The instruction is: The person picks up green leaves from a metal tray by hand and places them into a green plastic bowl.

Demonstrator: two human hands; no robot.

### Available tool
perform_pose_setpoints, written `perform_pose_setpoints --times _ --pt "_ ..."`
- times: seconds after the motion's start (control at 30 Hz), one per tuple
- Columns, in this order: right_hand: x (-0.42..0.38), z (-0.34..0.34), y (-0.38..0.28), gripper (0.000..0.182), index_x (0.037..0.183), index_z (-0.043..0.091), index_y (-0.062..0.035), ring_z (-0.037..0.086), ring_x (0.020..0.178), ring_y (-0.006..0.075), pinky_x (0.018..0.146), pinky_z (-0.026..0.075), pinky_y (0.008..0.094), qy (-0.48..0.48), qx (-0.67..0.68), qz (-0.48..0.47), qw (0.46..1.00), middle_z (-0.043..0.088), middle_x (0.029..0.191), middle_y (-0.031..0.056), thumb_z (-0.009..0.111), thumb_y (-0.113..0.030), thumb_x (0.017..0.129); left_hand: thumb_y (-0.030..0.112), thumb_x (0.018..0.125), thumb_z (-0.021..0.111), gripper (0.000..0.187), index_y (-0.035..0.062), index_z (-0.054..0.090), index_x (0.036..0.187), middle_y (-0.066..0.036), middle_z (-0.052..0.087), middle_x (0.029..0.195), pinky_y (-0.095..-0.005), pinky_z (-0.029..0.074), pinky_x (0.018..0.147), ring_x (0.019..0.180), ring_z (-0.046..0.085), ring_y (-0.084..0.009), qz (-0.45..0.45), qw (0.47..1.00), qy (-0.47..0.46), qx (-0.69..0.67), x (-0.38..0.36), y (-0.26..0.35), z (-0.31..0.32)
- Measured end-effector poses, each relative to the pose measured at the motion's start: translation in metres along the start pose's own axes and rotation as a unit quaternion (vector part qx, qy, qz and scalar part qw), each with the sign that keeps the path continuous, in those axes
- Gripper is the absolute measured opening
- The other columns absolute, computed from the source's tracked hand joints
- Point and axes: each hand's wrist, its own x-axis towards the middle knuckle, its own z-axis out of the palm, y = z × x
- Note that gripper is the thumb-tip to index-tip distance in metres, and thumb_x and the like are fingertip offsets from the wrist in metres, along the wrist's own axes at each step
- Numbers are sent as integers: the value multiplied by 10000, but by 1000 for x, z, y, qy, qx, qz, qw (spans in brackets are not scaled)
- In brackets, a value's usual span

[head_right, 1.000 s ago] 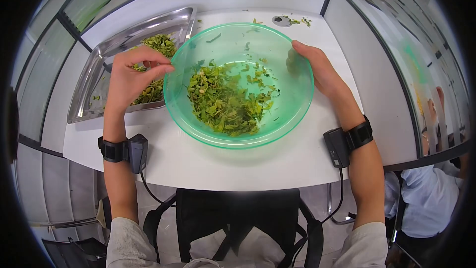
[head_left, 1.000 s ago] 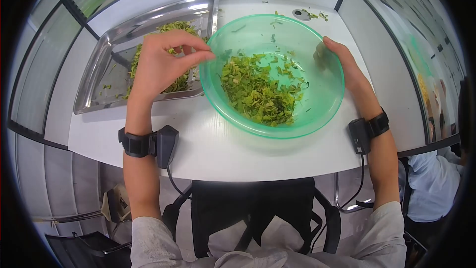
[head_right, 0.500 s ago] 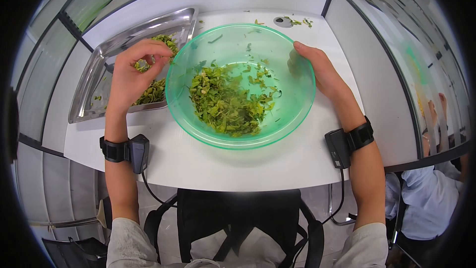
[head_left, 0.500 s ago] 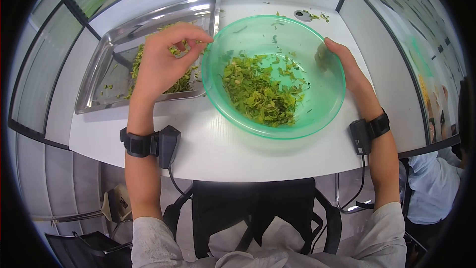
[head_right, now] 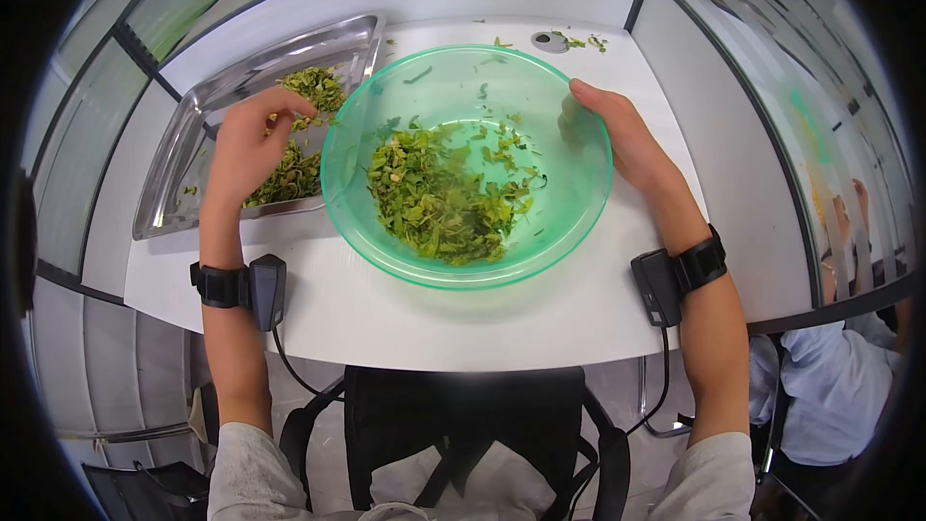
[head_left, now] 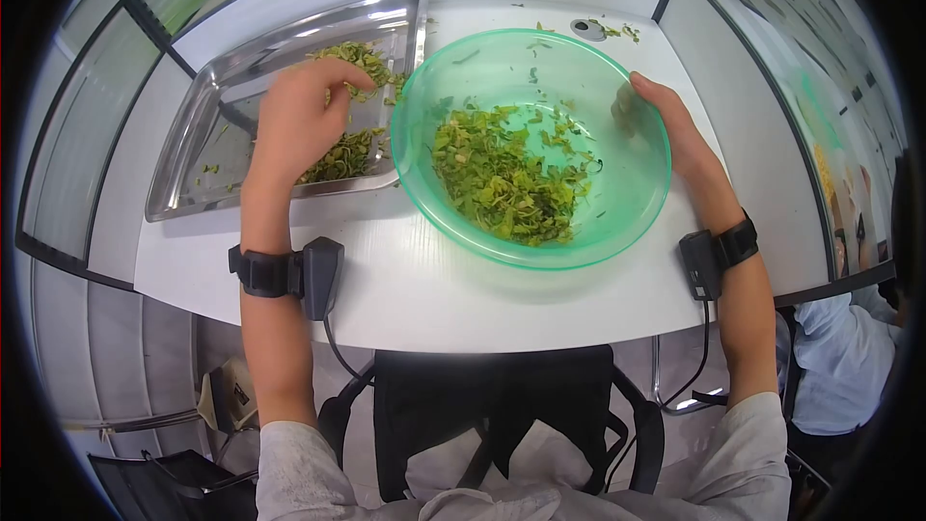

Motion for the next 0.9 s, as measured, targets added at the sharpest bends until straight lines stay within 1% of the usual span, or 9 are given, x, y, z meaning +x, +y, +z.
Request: perform_pose_setpoints --times 0.07,0.2,0.4,0.47,0.6,0.67,0.7,0.8,0.9 --pt "1 0 1 339 889 612 -44 533 691 74 635 451 238 -10 5 -6 1000 575 780 -9 529 -369 937 -49 759 504 253 65 685 896 -88 671 860 -309 481 664 742 619 -249 86 996 8 -28 0 -1 5" --pt "-1 2 -2 336 878 608 -47 534 688 76 631 450 238 4 -1 -3 1000 575 779 -8 535 -370 933 -61 755 500 261 62 686 892 -88 666 855 -311 476 682 767 617 -238 72 994 -23 -84 2 15 5" --pt "0 0 0 338 877 608 -46 535 682 79 625 451 241 -2 2 -2 1000 576 773 -4 540 -372 930 -99 735 496 276 54 686 864 -63 653 849 -298 465 737 829 601 -217 145 973 -44 -172 0 17 0" --pt "1 1 0 338 877 607 -45 535 681 80 623 451 242 1 4 -3 1000 575 771 -3 540 -372 930 -162 702 488 305 23 678 851 -89 663 957 -314 467 823 881 607 -209 157 958 -118 -207 -1 19 -3" --pt "0 0 -1 346 897 611 -41 538 685 80 627 453 240 -1 -5 -1 1000 579 779 -1 537 -378 931 -145 720 546 248 20 676 853 -74 667 977 -310 463 822 890 605 -196 197 942 -95 -255 1 24 -4" --pt "-1 2 -1 349 904 612 -39 539 687 79 628 454 240 4 -7 2 1000 580 783 -1 536 -379 931 -77 764 611 158 21 675 870 -66 673 954 -297 461 814 871 601 -161 89 969 45 -228 1 22 -3" --pt "-1 4 -2 351 906 613 -39 539 690 78 630 454 240 11 -6 2 1000 581 786 -1 536 -380 931 28 794 663 109 41 680 901 -50 680 925 -286 467 792 836 605 -132 51 978 58 -195 3 16 -6" --pt "-1 3 -2 359 921 616 -33 541 697 76 634 455 240 15 -6 2 1000 583 792 -1 538 -383 929 72 799 665 130 61 684 927 -23 686 899 -286 485 739 767 614 -126 -44 996 67 -33 3 -1 -10" --pt "0 -2 0 367 947 621 -22 545 705 78 643 456 239 -7 -5 4 1000 589 800 3 541 -380 928 180 781 686 163 76 700 907 -43 695 839 -320 502 677 716 636 -181 -78 993 -40 82 0 -26 -7"
